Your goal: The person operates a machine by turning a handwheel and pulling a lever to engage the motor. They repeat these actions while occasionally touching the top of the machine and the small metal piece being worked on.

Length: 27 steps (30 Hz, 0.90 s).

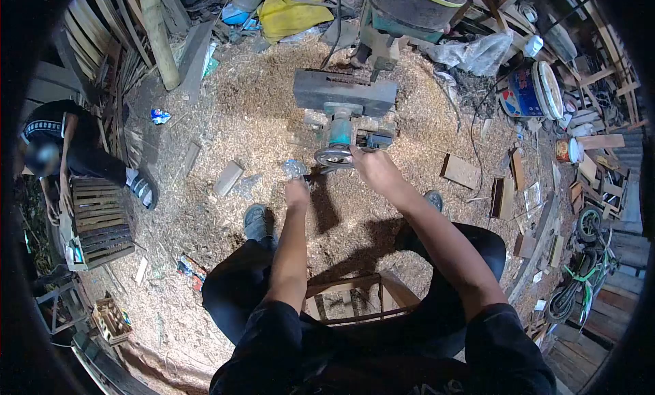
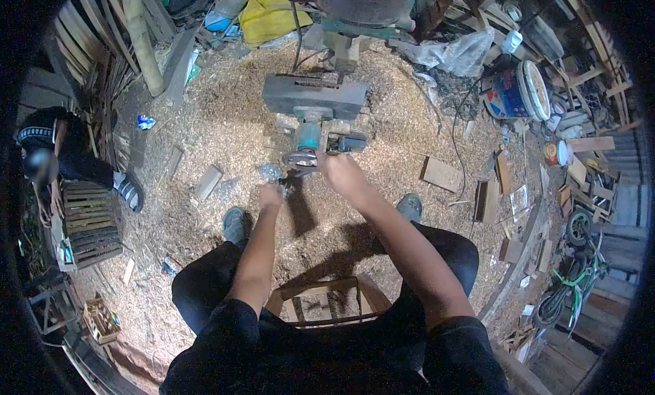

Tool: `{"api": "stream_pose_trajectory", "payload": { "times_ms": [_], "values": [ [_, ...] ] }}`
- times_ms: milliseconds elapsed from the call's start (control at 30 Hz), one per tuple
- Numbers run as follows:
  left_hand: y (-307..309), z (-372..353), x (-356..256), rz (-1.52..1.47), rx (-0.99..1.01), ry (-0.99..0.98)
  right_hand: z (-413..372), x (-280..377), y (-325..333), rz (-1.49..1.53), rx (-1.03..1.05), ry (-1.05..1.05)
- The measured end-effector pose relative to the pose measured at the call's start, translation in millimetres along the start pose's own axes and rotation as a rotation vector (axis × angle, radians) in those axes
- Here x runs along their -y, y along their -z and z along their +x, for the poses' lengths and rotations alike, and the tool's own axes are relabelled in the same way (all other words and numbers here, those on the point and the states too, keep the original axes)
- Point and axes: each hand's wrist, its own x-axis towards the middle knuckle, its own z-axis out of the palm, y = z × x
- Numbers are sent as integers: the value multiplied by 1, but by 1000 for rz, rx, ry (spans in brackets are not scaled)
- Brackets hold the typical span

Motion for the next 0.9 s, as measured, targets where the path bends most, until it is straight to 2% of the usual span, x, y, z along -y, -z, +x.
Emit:
{"api": "stream_pose_trajectory", "payload": {
  "times_ms": [133, 200, 267, 333, 467, 533, 567, 600, 633, 733, 833, 900],
  "values": [
    [19, -19, -6, -81, 41, -61, -1, 7, 8, 76, 15, -38],
    [38, -25, -9, -233, -21, -116, -1, -1, 6, 102, 23, 14],
    [73, -36, -28, -349, -57, -111, 0, -2, 4, 181, 3, -55],
    [88, -40, -33, -416, -193, -187, -4, 7, 12, 154, -11, -46],
    [162, -52, -60, -534, -345, -333, -7, 26, 30, 239, -161, -132],
    [198, -47, -75, -575, -545, -474, -2, 23, 46, 340, -391, -80],
    [226, -49, -89, -599, -517, -446, 2, 17, 58, 386, -511, -50],
    [256, -52, -106, -624, -489, -420, 3, 14, 78, 421, -532, -142],
    [284, -53, -125, -641, -603, -538, 6, 13, 106, 454, -559, -232],
    [368, -51, -190, -607, -880, -783, 14, 9, 178, 482, -939, -61],
    [447, -61, -265, -668, -1073, -913, 53, -15, 248, 593, -1079, 48],
    [480, -49, -307, -616, -1255, -957, 64, 7, 297, 960, -1090, 65]
  ]
}}
